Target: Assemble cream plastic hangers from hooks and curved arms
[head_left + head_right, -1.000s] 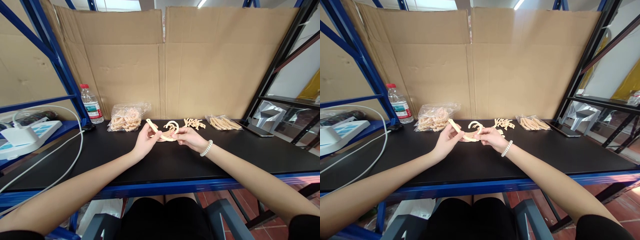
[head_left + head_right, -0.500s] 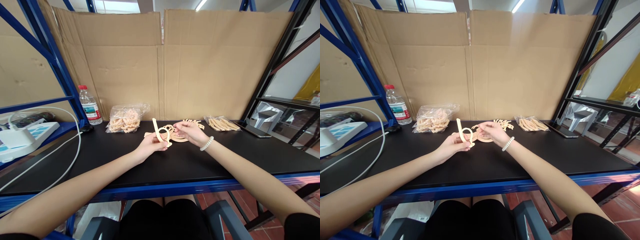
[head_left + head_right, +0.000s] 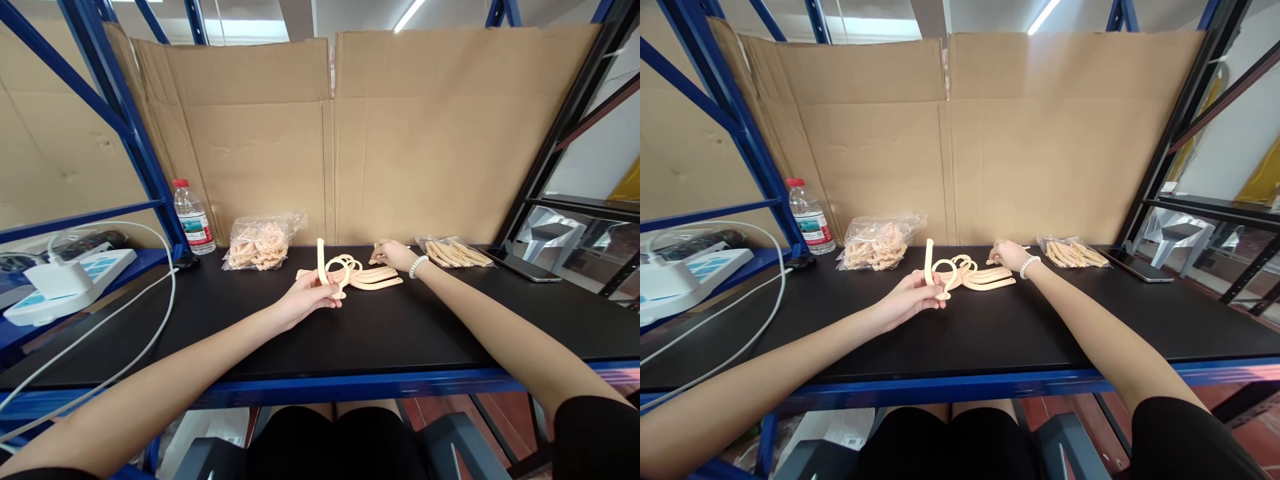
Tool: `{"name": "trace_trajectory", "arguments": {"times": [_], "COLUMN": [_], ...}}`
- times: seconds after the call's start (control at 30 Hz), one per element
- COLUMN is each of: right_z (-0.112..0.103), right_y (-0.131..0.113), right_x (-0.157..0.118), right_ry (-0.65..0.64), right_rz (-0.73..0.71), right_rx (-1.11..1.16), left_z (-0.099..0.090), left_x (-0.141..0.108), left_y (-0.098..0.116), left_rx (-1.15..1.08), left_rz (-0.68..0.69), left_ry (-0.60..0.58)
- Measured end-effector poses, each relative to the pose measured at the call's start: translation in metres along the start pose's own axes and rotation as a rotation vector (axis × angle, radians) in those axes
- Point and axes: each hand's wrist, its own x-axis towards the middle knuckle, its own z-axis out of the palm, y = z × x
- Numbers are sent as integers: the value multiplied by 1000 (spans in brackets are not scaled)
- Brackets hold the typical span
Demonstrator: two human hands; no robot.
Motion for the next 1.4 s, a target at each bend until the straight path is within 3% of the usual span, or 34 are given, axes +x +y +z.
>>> {"name": "trace_trajectory", "arguments": {"times": [0.07,0.13,0.2,0.27,0.43,0.57,0.67,0.8,0.93,1.13,1.4], "right_z": [-1,-7,-17,-27,-36,-29,-22,-13,-11,-11,-9], "right_y": [-3,-7,-15,-27,-72,-109,-124,-128,-132,-138,-136], "right_x": [-5,-9,-12,-17,-39,-53,-55,-57,-62,-64,-62], "right_ry": [93,272,474,570,484,298,248,233,118,3,8], "right_rz": [4,24,72,146,249,301,312,357,407,246,171], "right_rx": [10,75,224,466,1090,1377,1530,1587,1599,1575,1476], "left_z": [0,-1,-2,-2,-5,-7,-7,-8,-9,-7,-7], "left_x": [1,1,1,2,3,4,5,6,6,3,3], "left_y": [0,0,0,-1,-3,-5,-5,-8,-10,-8,-6], "left_rx": [-7,-23,-48,-76,-122,-105,-99,-88,-38,33,46], "left_rz": [26,32,33,42,34,41,42,44,64,108,134], "left_ry": [2,2,4,2,15,32,53,67,33,-43,-88]}}
